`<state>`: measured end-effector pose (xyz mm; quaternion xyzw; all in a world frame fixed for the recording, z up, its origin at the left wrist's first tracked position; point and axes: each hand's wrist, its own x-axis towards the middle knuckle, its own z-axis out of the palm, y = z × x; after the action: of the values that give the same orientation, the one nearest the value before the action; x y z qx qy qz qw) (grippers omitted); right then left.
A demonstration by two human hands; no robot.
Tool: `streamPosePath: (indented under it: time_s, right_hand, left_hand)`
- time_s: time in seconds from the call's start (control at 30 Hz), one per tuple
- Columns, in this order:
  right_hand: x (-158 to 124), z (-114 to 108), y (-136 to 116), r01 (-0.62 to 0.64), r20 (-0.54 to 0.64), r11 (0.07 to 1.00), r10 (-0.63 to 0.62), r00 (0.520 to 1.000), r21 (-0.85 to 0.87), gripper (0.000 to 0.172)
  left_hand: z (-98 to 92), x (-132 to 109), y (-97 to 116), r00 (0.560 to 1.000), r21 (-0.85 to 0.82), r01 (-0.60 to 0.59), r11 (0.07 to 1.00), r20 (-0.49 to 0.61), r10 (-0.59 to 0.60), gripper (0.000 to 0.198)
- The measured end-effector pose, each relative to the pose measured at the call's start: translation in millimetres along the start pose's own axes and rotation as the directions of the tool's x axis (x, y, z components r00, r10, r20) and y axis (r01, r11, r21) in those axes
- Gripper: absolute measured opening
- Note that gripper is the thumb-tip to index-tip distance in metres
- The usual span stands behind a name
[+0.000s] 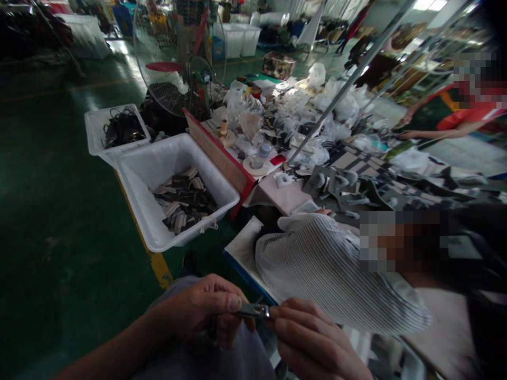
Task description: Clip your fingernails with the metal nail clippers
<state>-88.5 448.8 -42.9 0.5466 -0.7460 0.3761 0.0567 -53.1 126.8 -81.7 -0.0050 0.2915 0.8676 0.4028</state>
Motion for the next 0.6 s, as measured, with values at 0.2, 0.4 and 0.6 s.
streamPosePath:
  time_s: [0.2,0.4,0.6]
  right_hand:
    - [-1.7,-2.2,-5.1,0.014,-0.065,1.000,-0.014,0.998,-0.002,0.040]
    - [7.1,2.5,-6.6,0.009,-0.106,0.999,-0.003,0.994,0.052,0.048]
    - [26.0,6.8,-12.5,0.023,-0.189,0.999,-0.017,0.982,0.028,0.060]
  left_hand:
    - [-4.7,-0.4,-3.0,1.000,0.025,0.000,1.000,0.008,0.000,0.051]
    - [-6.7,-0.8,-3.2,1.000,0.125,0.002,0.992,0.006,-0.003,0.051]
    - [-0.9,0.3,-1.0,0.997,0.006,0.042,0.999,0.071,-0.043,0.045]
